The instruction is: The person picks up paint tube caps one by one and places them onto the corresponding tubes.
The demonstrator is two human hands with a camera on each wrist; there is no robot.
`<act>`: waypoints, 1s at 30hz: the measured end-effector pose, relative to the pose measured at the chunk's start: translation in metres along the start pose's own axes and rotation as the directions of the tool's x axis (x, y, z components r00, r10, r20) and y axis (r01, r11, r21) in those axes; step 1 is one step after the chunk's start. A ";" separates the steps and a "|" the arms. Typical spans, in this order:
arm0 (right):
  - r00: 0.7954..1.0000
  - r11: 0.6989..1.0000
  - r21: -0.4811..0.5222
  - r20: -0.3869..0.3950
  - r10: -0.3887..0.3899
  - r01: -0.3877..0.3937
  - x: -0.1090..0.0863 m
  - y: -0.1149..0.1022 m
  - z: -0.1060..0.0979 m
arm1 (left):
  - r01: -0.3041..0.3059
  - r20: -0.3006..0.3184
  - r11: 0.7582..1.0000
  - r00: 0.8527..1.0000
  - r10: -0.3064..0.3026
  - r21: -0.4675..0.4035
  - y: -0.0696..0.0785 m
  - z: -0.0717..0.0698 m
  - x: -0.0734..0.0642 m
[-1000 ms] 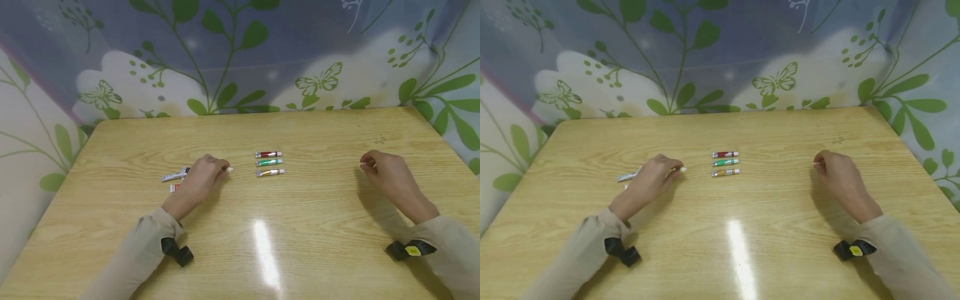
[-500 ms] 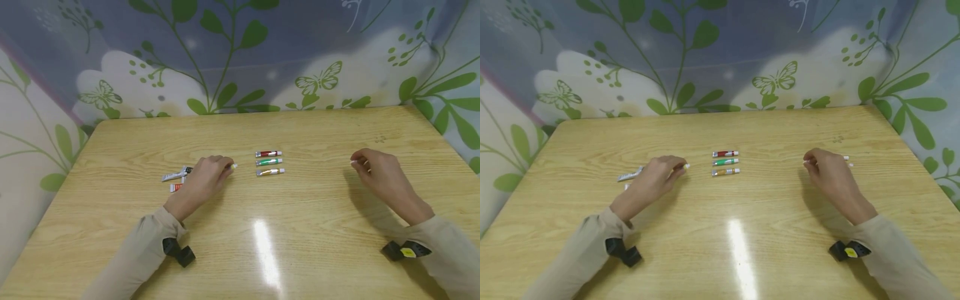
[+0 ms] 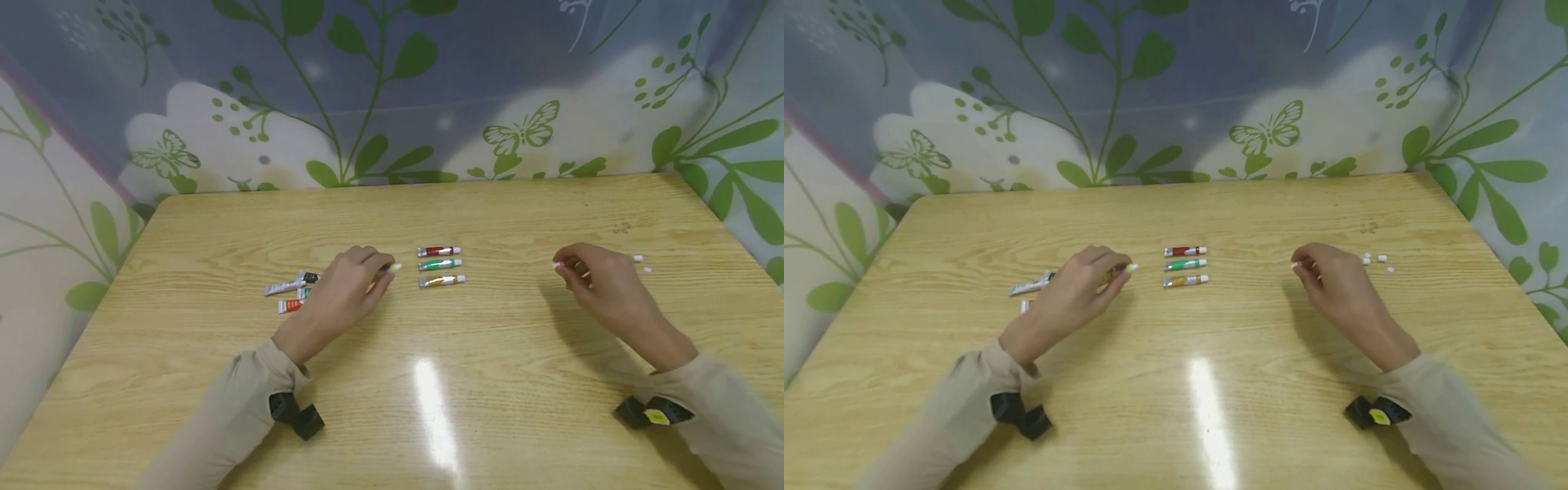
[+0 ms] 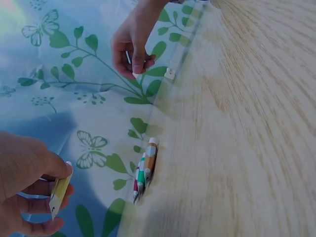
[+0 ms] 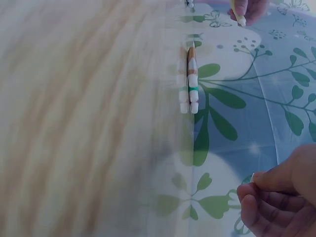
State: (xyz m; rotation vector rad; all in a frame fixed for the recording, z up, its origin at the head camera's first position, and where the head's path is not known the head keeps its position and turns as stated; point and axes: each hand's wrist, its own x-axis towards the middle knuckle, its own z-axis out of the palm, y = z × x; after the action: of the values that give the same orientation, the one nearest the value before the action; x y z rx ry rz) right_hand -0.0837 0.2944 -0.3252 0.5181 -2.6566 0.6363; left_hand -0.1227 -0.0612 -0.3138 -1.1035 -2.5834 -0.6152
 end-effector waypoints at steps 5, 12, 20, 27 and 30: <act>0.999 0.999 0.004 -0.024 -0.043 0.043 0.002 -0.008 0.003 | -0.052 -0.054 0.999 0.997 0.051 -0.015 0.006 -0.002 0.003; 0.995 0.996 0.037 -0.059 -0.083 0.085 0.005 -0.022 0.004 | -0.102 -0.090 0.994 0.991 0.098 -0.033 0.018 -0.006 0.008; 0.988 0.984 0.115 -0.095 -0.125 0.136 0.007 -0.037 0.005 | -0.127 -0.099 0.989 0.988 0.119 -0.077 0.032 -0.010 0.014; 0.989 0.969 0.209 -0.101 -0.111 0.131 0.008 -0.049 0.006 | -0.167 -0.119 0.980 0.981 0.153 -0.110 0.041 -0.013 0.019; 0.986 0.963 0.229 -0.115 -0.121 0.145 0.008 -0.053 0.006 | -0.182 -0.126 0.976 0.978 0.167 -0.121 0.045 -0.014 0.020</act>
State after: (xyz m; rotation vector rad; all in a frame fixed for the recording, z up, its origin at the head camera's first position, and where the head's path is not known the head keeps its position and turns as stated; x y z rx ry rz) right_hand -0.0699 0.2450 -0.3076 0.7050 -2.4418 0.9191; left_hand -0.1025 -0.0275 -0.2813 -1.2800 -2.3458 -0.7914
